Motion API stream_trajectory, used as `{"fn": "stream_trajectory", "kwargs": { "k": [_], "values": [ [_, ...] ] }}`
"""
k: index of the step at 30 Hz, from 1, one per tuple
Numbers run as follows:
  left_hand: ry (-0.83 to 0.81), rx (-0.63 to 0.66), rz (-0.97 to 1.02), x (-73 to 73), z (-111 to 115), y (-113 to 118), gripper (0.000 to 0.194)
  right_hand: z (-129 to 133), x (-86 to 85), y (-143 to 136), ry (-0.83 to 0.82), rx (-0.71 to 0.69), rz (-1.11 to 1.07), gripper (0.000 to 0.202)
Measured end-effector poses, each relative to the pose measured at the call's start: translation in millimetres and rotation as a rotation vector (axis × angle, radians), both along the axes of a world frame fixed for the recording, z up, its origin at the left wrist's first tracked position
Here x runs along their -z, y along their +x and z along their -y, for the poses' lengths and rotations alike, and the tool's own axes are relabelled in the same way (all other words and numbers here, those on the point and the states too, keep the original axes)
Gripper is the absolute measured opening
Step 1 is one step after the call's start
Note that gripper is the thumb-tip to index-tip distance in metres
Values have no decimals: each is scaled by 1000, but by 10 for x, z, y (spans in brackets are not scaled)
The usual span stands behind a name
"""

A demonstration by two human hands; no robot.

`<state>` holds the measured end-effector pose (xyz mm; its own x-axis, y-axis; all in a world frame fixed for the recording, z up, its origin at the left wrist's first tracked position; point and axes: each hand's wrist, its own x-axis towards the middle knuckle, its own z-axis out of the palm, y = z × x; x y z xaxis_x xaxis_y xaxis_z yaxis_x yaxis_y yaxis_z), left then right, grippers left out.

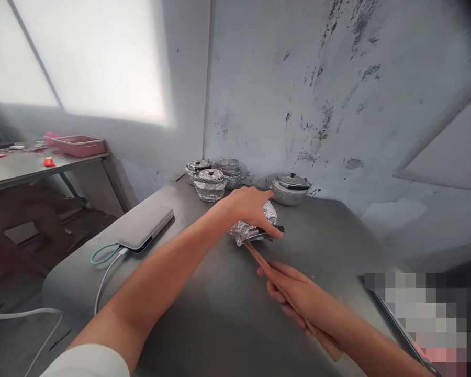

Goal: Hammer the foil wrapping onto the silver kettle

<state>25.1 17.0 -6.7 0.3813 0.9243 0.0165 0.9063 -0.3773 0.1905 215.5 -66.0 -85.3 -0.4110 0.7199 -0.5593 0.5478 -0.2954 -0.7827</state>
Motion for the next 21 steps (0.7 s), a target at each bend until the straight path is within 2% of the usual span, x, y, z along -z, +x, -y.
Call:
{"fn": "stream_trajectory", "kwargs": {
  "k": [2, 5, 8, 10, 13, 17, 21],
  "values": [
    [22, 16, -6, 16, 3, 15, 111, -9, 72, 48, 120, -52, 91, 37],
    [-22, 53, 16, 57, -13, 33, 111, 0, 137, 104, 431, -135, 232, 41],
    [-27, 70, 25, 84, -26, 45, 115, 52, 165, 112, 643, -181, 501, 42],
    [14, 63, 6, 80, -27, 42, 115, 86, 171, 104, 730, -203, 684, 38],
    [12, 12, -4, 45, -30, 4, 113, 98, 178, 105, 827, -242, 843, 36],
    [-60, -74, 13, -14, -64, -100, 111, 29, 175, 144, 945, -277, 905, 38],
    [-113, -98, 61, -29, -145, -237, 103, -88, 150, 233, 1007, -239, 898, 41]
  ]
}}
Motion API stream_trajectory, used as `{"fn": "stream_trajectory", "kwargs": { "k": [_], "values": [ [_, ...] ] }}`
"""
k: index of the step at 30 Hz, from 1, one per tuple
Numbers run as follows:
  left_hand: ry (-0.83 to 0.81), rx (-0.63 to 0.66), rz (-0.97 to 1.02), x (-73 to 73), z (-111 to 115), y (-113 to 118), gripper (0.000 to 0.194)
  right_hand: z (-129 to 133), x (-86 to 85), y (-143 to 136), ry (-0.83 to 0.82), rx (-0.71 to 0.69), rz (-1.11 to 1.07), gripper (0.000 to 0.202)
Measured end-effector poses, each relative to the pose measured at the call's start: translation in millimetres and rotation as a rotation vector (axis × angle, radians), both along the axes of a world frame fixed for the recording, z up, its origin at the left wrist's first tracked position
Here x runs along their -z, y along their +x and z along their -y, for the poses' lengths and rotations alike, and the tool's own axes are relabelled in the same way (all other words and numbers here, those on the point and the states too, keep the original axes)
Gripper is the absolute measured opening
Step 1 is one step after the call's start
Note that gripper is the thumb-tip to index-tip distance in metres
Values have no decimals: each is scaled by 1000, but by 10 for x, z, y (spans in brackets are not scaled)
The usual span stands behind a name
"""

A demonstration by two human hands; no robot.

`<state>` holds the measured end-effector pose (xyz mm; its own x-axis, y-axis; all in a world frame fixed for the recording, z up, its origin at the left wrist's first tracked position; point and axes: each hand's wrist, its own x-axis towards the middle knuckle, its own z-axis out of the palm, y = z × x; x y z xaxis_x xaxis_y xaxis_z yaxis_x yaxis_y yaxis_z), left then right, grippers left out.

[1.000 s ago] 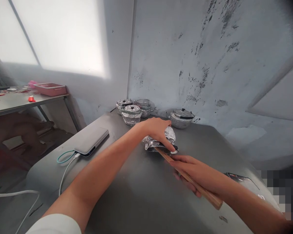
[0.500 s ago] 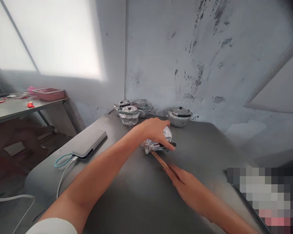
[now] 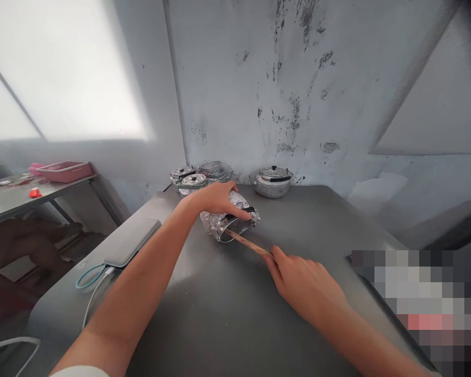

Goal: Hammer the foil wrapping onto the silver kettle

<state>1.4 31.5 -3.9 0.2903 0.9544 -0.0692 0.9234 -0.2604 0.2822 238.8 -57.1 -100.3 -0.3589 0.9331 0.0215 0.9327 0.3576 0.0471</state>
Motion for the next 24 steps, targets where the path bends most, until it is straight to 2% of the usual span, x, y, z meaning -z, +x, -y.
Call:
{"fn": "stream_trajectory", "kwargs": {
  "k": [4, 7, 12, 14, 16, 17, 24],
  "values": [
    [-13, 4, 51, 31, -83, -106, 98, -117, -19, 108, 42, 34, 11, 47],
    [-1, 43, 97, 48, -96, -107, 96, -170, -12, 139, 14, 59, -17, 51],
    [39, 184, 104, 38, 0, 56, 96, -180, 39, 93, -77, 130, -111, 53],
    [54, 240, 86, 41, 39, 135, 103, -169, 63, 73, -118, 139, -146, 53],
    [64, 218, 77, 53, 58, 191, 123, -152, 76, 56, -146, 127, -169, 54],
    [64, 204, 63, 61, 60, 208, 125, -142, 77, 48, -164, 118, -188, 56],
    [68, 217, 34, 62, 47, 202, 112, -62, 65, 3, -322, 67, -418, 52]
  ]
}}
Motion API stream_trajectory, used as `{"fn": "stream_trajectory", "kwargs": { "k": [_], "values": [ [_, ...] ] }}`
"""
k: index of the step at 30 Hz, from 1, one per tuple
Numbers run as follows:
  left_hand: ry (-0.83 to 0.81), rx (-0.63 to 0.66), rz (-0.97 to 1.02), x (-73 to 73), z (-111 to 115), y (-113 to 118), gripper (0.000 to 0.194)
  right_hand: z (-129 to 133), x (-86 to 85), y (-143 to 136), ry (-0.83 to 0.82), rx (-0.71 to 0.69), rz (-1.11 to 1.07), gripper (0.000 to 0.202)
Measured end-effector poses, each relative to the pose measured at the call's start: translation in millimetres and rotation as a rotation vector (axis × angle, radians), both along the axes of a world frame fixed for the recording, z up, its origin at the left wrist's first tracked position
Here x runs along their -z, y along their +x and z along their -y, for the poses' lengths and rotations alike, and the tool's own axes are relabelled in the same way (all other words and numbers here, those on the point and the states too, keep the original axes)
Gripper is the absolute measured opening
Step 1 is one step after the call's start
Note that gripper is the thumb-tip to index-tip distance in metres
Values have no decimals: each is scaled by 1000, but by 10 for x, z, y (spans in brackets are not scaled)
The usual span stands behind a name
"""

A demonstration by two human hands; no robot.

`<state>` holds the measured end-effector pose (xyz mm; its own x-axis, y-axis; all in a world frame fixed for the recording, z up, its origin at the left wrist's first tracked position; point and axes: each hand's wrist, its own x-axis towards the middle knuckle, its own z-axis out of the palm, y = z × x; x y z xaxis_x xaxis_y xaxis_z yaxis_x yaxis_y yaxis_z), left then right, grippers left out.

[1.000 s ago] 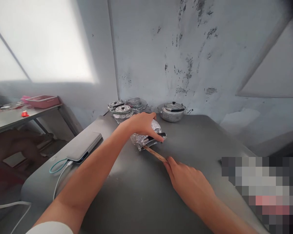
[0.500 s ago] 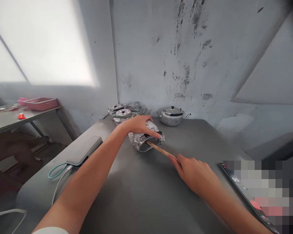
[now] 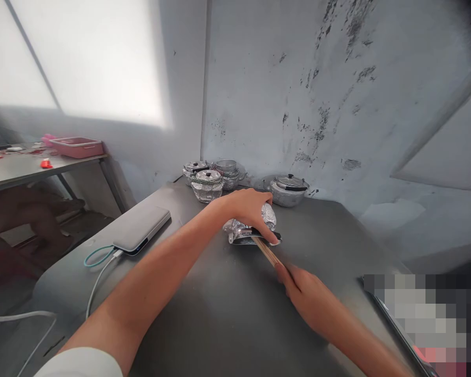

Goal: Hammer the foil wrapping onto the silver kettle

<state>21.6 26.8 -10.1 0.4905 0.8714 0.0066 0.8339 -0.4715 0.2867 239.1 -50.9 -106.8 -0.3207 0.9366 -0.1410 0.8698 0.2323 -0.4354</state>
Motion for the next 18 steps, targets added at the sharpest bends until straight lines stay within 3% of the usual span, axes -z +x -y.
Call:
{"fn": "stream_trajectory", "kwargs": {
  "k": [18],
  "values": [
    [-15, -1, 0, 13, -18, 3, 112, 66, -12, -67, 55, 1, 97, 44]
  ]
}}
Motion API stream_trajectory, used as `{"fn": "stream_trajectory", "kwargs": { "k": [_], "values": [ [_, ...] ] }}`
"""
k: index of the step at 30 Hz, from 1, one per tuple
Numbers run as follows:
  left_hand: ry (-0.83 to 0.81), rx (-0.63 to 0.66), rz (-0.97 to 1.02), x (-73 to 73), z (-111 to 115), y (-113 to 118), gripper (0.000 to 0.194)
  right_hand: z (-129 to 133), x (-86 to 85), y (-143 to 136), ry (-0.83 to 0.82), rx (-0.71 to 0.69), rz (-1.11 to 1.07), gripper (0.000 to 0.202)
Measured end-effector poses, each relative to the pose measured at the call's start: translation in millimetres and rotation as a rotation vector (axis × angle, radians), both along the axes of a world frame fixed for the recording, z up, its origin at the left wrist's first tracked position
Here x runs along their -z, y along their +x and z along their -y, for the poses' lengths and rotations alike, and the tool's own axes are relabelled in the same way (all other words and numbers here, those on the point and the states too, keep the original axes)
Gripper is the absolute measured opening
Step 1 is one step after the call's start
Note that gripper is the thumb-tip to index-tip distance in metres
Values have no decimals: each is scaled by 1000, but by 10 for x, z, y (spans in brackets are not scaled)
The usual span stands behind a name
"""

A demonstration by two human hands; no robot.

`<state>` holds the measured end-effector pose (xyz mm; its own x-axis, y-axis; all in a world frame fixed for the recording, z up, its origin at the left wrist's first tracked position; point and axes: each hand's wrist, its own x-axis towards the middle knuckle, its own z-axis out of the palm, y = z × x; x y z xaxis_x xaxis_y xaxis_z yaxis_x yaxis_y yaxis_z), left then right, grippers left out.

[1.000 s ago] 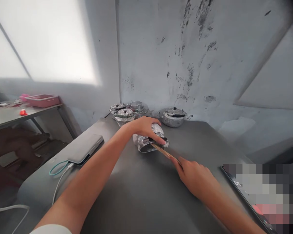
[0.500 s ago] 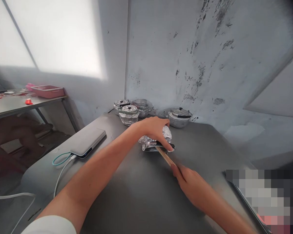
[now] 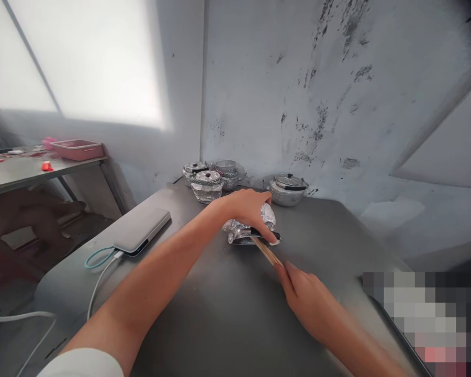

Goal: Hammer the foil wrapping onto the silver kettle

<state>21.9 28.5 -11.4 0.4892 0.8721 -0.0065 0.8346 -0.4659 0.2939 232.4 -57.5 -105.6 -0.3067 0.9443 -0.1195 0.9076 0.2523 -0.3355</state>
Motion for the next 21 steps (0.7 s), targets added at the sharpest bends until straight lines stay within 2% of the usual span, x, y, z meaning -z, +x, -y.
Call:
{"fn": "stream_trajectory", "kwargs": {
  "k": [8, 14, 21],
  "values": [
    [5, 10, 16, -28, 26, 3, 108, 29, 9, -34, -17, 8, 3, 43],
    [112, -27, -39, -6, 23, 14, 106, 18, -42, 28, -103, -61, -87, 41],
    [28, -69, -21, -13, 2, 11, 108, 35, -63, 1, -59, -56, -124, 36]
  ]
}}
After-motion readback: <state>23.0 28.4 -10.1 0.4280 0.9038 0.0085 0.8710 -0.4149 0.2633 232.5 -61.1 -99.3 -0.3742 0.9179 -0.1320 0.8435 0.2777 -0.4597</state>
